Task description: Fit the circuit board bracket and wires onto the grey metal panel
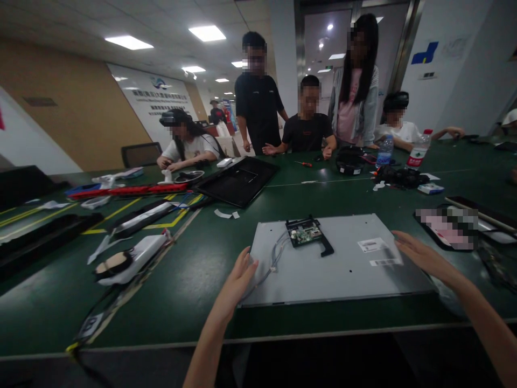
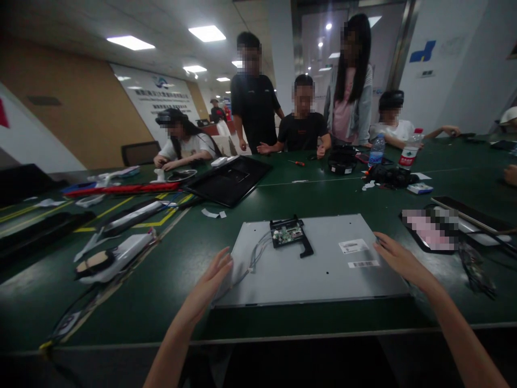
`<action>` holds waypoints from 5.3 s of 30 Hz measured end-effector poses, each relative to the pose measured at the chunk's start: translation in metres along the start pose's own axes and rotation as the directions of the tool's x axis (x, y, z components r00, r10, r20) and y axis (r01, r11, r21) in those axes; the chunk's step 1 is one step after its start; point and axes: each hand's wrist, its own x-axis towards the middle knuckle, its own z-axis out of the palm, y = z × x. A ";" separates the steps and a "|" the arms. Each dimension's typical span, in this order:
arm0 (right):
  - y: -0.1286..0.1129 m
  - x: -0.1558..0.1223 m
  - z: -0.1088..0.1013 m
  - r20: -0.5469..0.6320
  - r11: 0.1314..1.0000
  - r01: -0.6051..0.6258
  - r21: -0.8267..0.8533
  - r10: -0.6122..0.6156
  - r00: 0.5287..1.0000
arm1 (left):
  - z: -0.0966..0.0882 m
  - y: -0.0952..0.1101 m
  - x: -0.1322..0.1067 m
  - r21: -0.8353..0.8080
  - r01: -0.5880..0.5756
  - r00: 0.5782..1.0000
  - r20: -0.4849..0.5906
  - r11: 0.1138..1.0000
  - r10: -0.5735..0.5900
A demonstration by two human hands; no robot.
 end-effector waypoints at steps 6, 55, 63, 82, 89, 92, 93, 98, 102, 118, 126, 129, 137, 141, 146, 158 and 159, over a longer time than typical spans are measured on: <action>0.048 0.028 -0.006 -0.073 0.994 0.042 0.102 -0.034 0.997 | -0.006 0.000 0.004 0.118 -0.049 0.997 0.061 0.992 0.042; 0.007 0.056 0.007 0.070 0.924 0.342 -0.172 -0.335 0.940 | 0.042 0.029 0.101 0.397 -0.662 0.745 0.444 0.636 0.498; 0.009 0.068 0.034 0.154 0.894 0.371 -0.253 -0.341 0.927 | 0.077 0.034 0.120 0.337 -0.617 0.736 0.567 0.711 0.370; 0.014 0.065 0.042 0.133 0.837 0.399 -0.375 -0.377 0.917 | 0.106 0.033 0.090 0.253 -0.692 0.620 0.689 0.677 0.376; 0.013 0.067 0.040 0.135 0.857 0.392 -0.334 -0.368 0.920 | 0.115 0.028 0.085 0.224 -0.697 0.617 0.671 0.681 0.410; -0.005 0.064 0.037 0.124 0.883 0.384 -0.269 -0.364 0.923 | 0.113 0.025 0.086 0.231 -0.694 0.619 0.675 0.682 0.401; -0.015 0.061 0.036 0.134 0.889 0.400 -0.225 -0.378 0.916 | 0.112 0.024 0.086 0.238 -0.690 0.620 0.681 0.683 0.389; -0.074 0.049 0.046 0.276 0.848 0.521 0.096 -0.526 0.805 | 0.109 0.024 0.089 0.245 -0.677 0.620 0.697 0.694 0.359; -0.098 0.051 0.064 0.320 0.801 0.572 0.174 -0.596 0.737 | 0.111 0.021 0.088 0.232 -0.688 0.619 0.682 0.688 0.388; -0.093 0.055 0.076 0.153 0.841 0.410 0.354 -0.484 0.861 | -0.030 0.025 0.232 0.866 -0.426 0.805 0.229 0.264 0.548; -0.087 0.063 0.072 0.055 0.810 0.220 0.544 -0.296 0.954 | -0.077 0.009 0.263 0.917 -0.359 0.901 0.292 0.175 0.320; -0.087 0.064 0.072 0.042 0.816 0.213 0.538 -0.278 0.960 | -0.071 0.009 0.262 0.934 -0.309 0.917 0.243 0.178 0.317; -0.090 0.058 0.072 0.072 0.867 0.311 0.389 -0.366 0.928 | -0.062 0.004 0.260 0.945 -0.274 0.908 0.193 0.179 0.371; -0.096 0.054 0.073 0.173 0.860 0.453 0.233 -0.495 0.851 | -0.059 0.004 0.250 0.955 -0.254 0.873 0.157 0.154 0.462; -0.096 0.056 0.074 0.244 0.843 0.499 0.202 -0.536 0.808 | -0.033 0.022 0.225 0.939 -0.340 0.768 0.241 0.059 0.594; -0.101 0.062 0.077 0.251 0.793 0.562 0.236 -0.608 0.753 | 0.141 0.072 0.130 0.553 -0.813 0.383 0.743 -0.182 0.549; -0.101 0.062 0.077 0.244 0.790 0.564 0.240 -0.611 0.753 | 0.153 0.072 0.124 0.551 -0.816 0.390 0.750 -0.177 0.534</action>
